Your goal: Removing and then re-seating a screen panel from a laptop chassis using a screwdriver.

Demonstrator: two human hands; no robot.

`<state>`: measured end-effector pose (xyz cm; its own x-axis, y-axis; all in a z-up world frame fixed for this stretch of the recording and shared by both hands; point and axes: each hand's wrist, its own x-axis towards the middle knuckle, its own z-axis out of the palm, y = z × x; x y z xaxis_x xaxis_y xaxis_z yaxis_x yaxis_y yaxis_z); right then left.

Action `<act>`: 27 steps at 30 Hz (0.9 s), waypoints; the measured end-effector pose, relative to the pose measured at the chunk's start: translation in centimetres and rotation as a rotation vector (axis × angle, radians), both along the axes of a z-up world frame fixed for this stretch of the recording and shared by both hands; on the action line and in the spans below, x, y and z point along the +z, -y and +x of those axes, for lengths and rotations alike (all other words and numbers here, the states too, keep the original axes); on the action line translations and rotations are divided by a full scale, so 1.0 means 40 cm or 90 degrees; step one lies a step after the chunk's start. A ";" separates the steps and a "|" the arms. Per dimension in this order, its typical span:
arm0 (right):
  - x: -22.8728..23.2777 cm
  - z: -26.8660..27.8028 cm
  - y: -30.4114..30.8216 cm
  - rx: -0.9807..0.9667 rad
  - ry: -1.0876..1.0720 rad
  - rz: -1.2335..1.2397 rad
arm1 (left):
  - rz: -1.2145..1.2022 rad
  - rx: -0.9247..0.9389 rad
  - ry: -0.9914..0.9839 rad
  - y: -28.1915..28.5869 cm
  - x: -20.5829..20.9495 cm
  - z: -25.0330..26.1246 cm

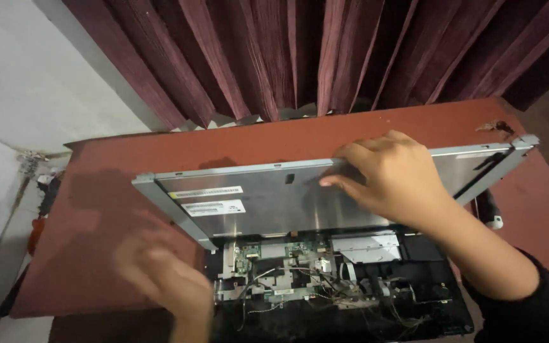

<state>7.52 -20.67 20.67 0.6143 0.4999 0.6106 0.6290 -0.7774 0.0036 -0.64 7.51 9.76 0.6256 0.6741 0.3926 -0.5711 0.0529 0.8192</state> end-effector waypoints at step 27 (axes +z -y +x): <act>-0.413 -0.073 0.399 0.085 -0.227 0.974 | 0.305 0.289 -0.088 -0.227 -0.233 0.109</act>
<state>4.59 -36.62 4.13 0.8344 -0.3701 0.4084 0.4882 0.1526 -0.8593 3.73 16.60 0.43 0.3866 0.6534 0.6508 -0.3396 -0.5552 0.7592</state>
